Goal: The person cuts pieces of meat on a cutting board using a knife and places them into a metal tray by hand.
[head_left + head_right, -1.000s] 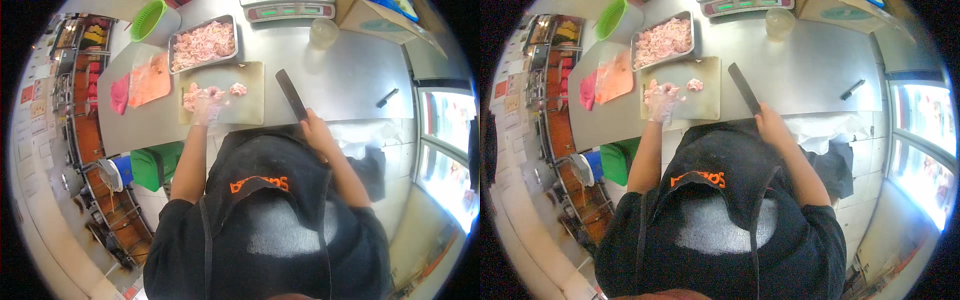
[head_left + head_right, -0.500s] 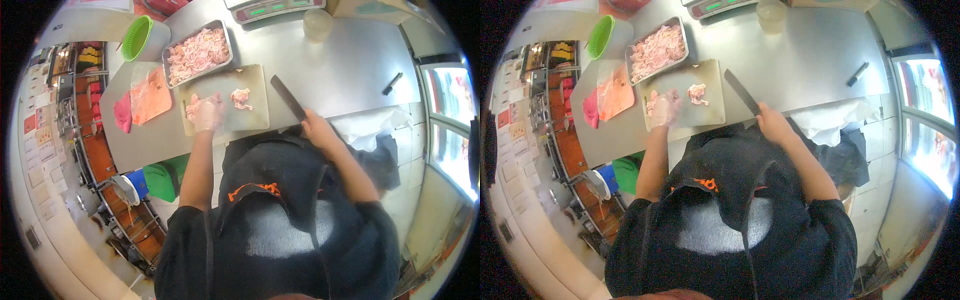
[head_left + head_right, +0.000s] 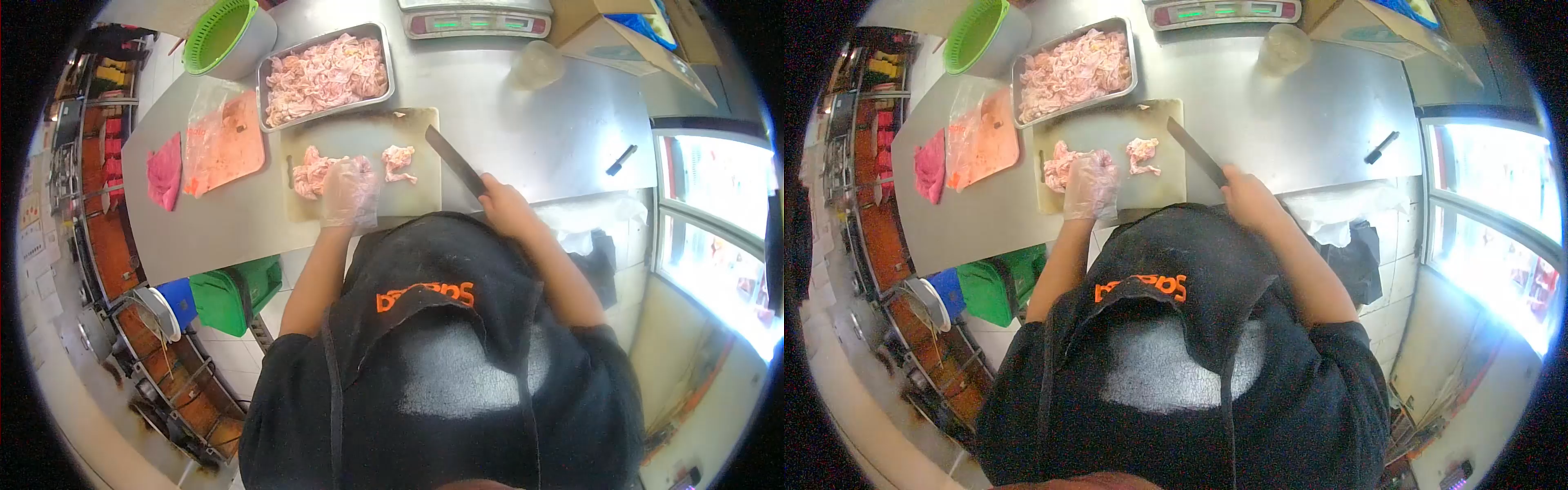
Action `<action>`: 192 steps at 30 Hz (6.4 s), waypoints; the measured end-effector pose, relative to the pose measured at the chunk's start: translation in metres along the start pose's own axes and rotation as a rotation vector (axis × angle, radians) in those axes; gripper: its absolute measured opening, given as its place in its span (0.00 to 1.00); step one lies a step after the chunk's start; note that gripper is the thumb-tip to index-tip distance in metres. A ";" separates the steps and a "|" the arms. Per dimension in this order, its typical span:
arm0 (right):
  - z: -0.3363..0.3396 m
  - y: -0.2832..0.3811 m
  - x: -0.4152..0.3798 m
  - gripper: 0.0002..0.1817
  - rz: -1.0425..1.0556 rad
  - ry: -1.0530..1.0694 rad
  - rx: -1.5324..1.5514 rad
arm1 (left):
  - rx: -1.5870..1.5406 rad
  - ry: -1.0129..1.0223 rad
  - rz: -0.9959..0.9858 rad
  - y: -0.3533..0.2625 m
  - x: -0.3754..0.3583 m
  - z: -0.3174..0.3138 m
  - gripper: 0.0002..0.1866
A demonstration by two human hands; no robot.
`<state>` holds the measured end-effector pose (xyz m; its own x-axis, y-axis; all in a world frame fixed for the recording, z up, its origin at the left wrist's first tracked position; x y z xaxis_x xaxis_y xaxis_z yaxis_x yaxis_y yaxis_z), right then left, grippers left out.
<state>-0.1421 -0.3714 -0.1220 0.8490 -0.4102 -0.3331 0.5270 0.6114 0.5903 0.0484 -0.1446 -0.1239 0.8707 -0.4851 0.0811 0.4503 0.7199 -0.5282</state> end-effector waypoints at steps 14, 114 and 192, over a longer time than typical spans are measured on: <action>-0.034 0.010 0.006 0.15 0.108 0.027 -0.061 | 0.160 -0.069 -0.106 0.013 -0.002 0.013 0.17; 0.020 -0.056 -0.036 0.17 -0.061 -0.149 0.170 | 0.526 0.245 -0.054 -0.030 -0.006 -0.004 0.18; -0.026 0.044 0.014 0.11 0.307 0.060 -0.243 | 0.344 0.096 0.284 0.038 -0.011 -0.062 0.16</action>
<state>-0.1066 -0.3329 -0.1195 0.9655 -0.1472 -0.2150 0.2357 0.8447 0.4805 0.0437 -0.1433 -0.1973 0.9542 -0.2770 -0.1133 0.2502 0.9461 -0.2057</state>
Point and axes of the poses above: each hand's wrist, its own x-axis towards the middle knuckle, its own z-axis out of the back of the hand, y = z × x, the point moved 5 cm from there along x, towards the middle knuckle, and after that the axes turned 13 degrees about -y, right-handed, at the moved point
